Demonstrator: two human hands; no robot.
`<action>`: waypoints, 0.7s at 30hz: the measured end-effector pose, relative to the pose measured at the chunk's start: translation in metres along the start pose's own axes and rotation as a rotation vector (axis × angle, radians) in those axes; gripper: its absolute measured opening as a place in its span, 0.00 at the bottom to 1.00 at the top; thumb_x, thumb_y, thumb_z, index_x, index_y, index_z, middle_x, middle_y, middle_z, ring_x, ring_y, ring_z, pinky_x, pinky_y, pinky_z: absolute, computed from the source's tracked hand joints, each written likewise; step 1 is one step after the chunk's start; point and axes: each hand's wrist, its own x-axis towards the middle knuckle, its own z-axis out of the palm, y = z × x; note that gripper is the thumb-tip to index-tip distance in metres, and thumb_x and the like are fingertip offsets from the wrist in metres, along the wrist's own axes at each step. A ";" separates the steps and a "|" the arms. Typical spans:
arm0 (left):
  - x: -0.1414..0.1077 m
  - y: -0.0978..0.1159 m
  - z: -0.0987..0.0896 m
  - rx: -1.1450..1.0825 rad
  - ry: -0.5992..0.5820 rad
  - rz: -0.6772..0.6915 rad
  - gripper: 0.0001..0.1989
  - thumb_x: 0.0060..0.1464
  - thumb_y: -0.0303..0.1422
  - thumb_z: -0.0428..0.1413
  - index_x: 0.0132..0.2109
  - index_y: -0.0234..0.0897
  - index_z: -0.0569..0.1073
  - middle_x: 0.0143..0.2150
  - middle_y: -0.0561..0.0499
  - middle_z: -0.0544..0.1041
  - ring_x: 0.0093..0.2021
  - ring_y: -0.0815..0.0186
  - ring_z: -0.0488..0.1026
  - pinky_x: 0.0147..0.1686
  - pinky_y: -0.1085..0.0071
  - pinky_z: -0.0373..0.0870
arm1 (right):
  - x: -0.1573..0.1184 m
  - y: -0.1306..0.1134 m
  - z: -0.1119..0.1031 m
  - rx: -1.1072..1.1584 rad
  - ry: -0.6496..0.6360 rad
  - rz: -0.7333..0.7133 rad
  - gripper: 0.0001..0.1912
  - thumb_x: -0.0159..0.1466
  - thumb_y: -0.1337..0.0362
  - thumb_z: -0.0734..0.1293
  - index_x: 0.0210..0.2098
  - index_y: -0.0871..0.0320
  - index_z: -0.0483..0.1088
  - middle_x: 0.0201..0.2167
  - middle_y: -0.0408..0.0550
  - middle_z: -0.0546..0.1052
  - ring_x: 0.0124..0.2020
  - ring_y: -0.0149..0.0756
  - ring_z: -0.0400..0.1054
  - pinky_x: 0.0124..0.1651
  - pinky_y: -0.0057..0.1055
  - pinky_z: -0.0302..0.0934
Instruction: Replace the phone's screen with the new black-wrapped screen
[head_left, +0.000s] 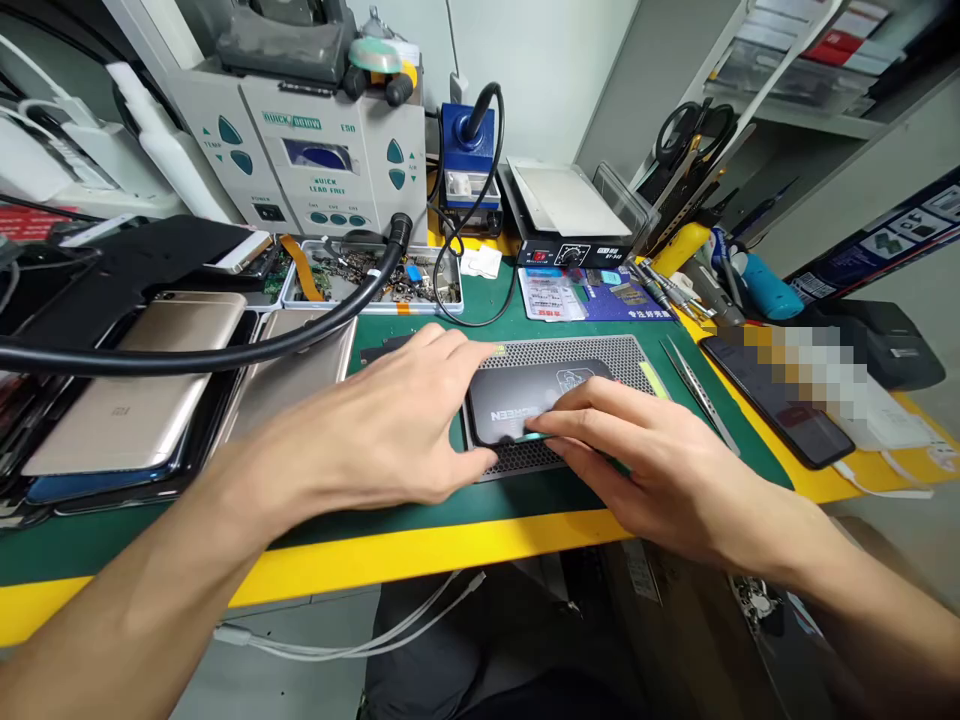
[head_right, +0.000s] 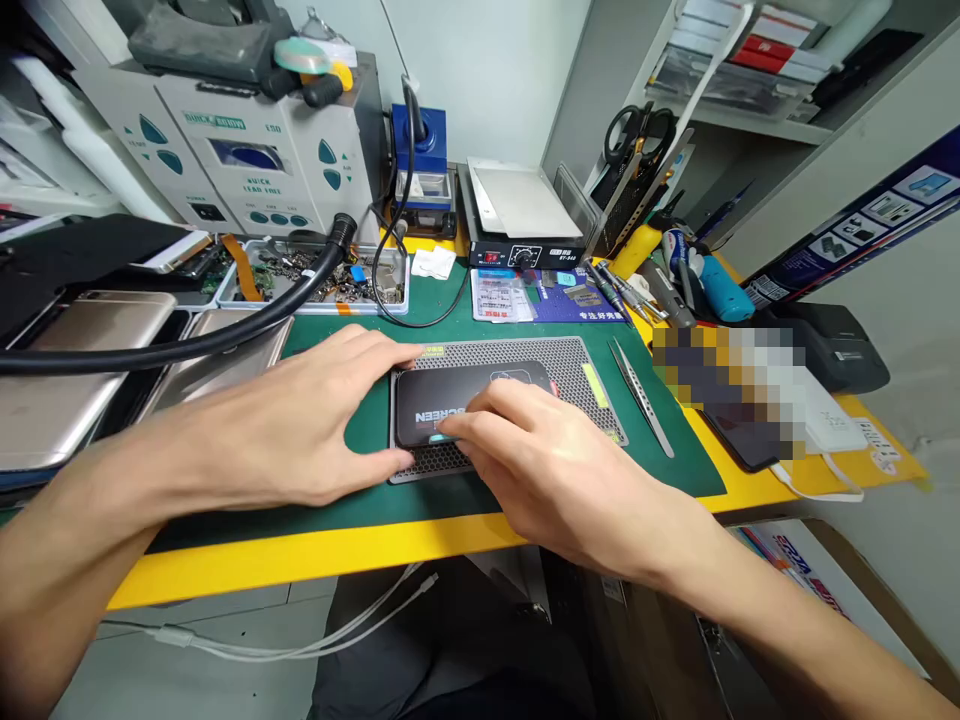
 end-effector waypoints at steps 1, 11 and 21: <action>0.000 0.001 0.003 0.008 0.017 -0.011 0.33 0.53 0.47 0.61 0.63 0.42 0.65 0.52 0.46 0.72 0.55 0.55 0.68 0.51 0.59 0.70 | 0.000 0.003 -0.004 0.029 0.037 0.028 0.14 0.70 0.72 0.62 0.53 0.61 0.72 0.40 0.53 0.74 0.37 0.37 0.70 0.37 0.33 0.64; -0.012 0.022 0.016 0.173 0.242 0.033 0.32 0.60 0.32 0.54 0.68 0.34 0.57 0.63 0.38 0.67 0.62 0.50 0.64 0.58 0.50 0.71 | 0.032 0.046 -0.045 0.339 0.195 0.313 0.08 0.68 0.60 0.69 0.45 0.53 0.76 0.38 0.43 0.80 0.38 0.35 0.73 0.40 0.29 0.66; -0.027 0.021 0.049 0.246 0.539 0.130 0.23 0.53 0.21 0.60 0.56 0.34 0.67 0.60 0.40 0.70 0.63 0.53 0.67 0.58 0.58 0.71 | 0.058 0.040 -0.054 0.318 -0.102 0.182 0.07 0.69 0.65 0.65 0.44 0.54 0.76 0.31 0.42 0.80 0.27 0.31 0.72 0.26 0.26 0.62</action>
